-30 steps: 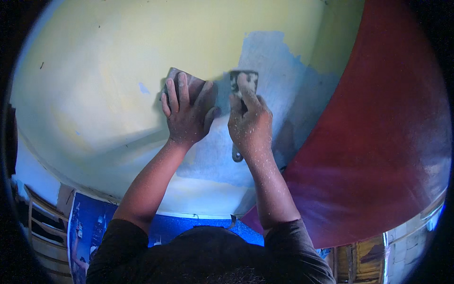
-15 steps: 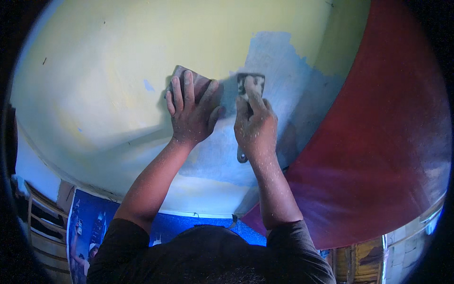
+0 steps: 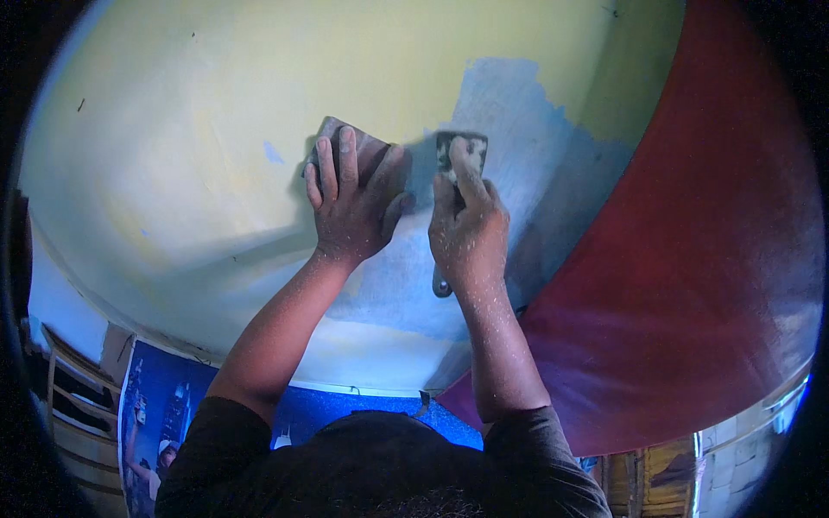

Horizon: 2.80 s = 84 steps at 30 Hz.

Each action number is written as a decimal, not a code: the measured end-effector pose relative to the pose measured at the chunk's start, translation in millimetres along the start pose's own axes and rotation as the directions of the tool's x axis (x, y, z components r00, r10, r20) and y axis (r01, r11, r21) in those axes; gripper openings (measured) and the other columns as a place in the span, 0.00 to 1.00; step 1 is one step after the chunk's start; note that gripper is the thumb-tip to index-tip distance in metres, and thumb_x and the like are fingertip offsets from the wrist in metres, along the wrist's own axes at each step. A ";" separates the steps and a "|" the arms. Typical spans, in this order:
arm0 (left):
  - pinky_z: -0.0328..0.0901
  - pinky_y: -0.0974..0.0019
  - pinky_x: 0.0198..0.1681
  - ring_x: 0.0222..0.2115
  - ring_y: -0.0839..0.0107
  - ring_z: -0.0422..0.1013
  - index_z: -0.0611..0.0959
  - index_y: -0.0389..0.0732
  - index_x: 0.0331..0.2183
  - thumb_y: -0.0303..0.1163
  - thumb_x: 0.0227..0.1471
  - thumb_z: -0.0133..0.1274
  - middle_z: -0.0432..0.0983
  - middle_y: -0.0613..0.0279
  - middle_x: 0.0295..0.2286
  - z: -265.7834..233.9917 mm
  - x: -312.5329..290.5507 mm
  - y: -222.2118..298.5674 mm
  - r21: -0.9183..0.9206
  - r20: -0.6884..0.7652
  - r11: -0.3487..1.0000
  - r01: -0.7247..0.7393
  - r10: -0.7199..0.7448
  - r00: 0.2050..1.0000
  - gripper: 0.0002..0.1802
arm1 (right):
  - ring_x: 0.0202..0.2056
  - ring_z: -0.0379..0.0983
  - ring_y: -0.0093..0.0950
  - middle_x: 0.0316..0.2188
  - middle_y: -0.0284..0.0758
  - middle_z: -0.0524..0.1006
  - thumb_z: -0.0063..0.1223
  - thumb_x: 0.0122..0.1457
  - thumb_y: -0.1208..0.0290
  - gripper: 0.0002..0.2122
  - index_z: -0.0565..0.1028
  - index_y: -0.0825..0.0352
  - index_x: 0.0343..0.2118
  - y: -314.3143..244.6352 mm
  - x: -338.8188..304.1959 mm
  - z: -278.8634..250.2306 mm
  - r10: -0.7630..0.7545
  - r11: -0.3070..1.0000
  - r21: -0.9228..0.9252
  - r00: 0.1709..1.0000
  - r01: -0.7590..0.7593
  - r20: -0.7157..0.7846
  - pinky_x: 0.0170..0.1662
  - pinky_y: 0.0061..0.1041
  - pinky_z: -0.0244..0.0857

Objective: The person scrapes and sands a ceiling surface to smooth it for painting, using a scraper and sandpaper.

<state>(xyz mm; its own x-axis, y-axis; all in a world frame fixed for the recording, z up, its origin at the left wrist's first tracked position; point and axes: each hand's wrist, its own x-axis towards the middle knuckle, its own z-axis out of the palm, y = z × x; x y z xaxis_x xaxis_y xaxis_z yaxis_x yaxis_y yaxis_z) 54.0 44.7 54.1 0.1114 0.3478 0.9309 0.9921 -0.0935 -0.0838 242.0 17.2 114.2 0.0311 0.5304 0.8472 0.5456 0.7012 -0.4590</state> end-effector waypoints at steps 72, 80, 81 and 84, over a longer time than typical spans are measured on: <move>0.36 0.25 0.74 0.77 0.32 0.40 0.72 0.66 0.73 0.64 0.69 0.48 0.46 0.40 0.77 -2.4 -4.7 -0.5 0.017 -0.001 1.000 0.000 0.000 1.000 0.36 | 0.42 0.83 0.56 0.41 0.57 0.83 0.58 0.71 0.72 0.23 0.77 0.60 0.68 -4.6 1.2 2.3 0.003 0.998 0.065 1.000 -0.005 0.027 0.48 0.46 0.77; 0.35 0.25 0.74 0.77 0.33 0.39 0.71 0.66 0.73 0.65 0.69 0.48 0.44 0.41 0.77 -2.2 -4.3 0.6 0.021 0.024 1.000 -0.004 0.004 1.000 0.37 | 0.42 0.83 0.55 0.41 0.57 0.83 0.58 0.71 0.72 0.23 0.76 0.62 0.68 -1.2 1.0 2.1 -0.014 0.999 0.048 0.999 0.012 0.031 0.47 0.46 0.77; 0.35 0.25 0.74 0.77 0.33 0.39 0.71 0.66 0.73 0.65 0.69 0.48 0.44 0.41 0.77 -2.2 -4.4 -0.2 0.022 0.025 1.000 -0.005 0.004 1.000 0.37 | 0.42 0.83 0.55 0.41 0.58 0.83 0.58 0.71 0.72 0.23 0.76 0.62 0.68 -4.3 5.2 3.8 -0.019 0.996 0.086 1.000 0.017 0.023 0.47 0.47 0.77; 0.35 0.26 0.74 0.77 0.33 0.39 0.72 0.66 0.73 0.65 0.69 0.47 0.44 0.41 0.77 -2.3 -4.4 0.0 0.036 0.002 0.999 -0.009 0.009 1.000 0.37 | 0.42 0.83 0.56 0.42 0.59 0.83 0.58 0.71 0.72 0.23 0.76 0.62 0.68 -4.5 -1.3 1.7 0.021 0.999 0.037 0.998 -0.024 0.063 0.47 0.47 0.77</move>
<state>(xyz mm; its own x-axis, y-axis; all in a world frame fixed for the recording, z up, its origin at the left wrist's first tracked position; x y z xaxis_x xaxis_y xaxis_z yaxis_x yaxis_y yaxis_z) 53.4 41.1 50.8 0.1204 0.3492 0.9293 0.9925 -0.0626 -0.1051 238.0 14.1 114.7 -0.0103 0.5742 0.8186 0.5137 0.7054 -0.4884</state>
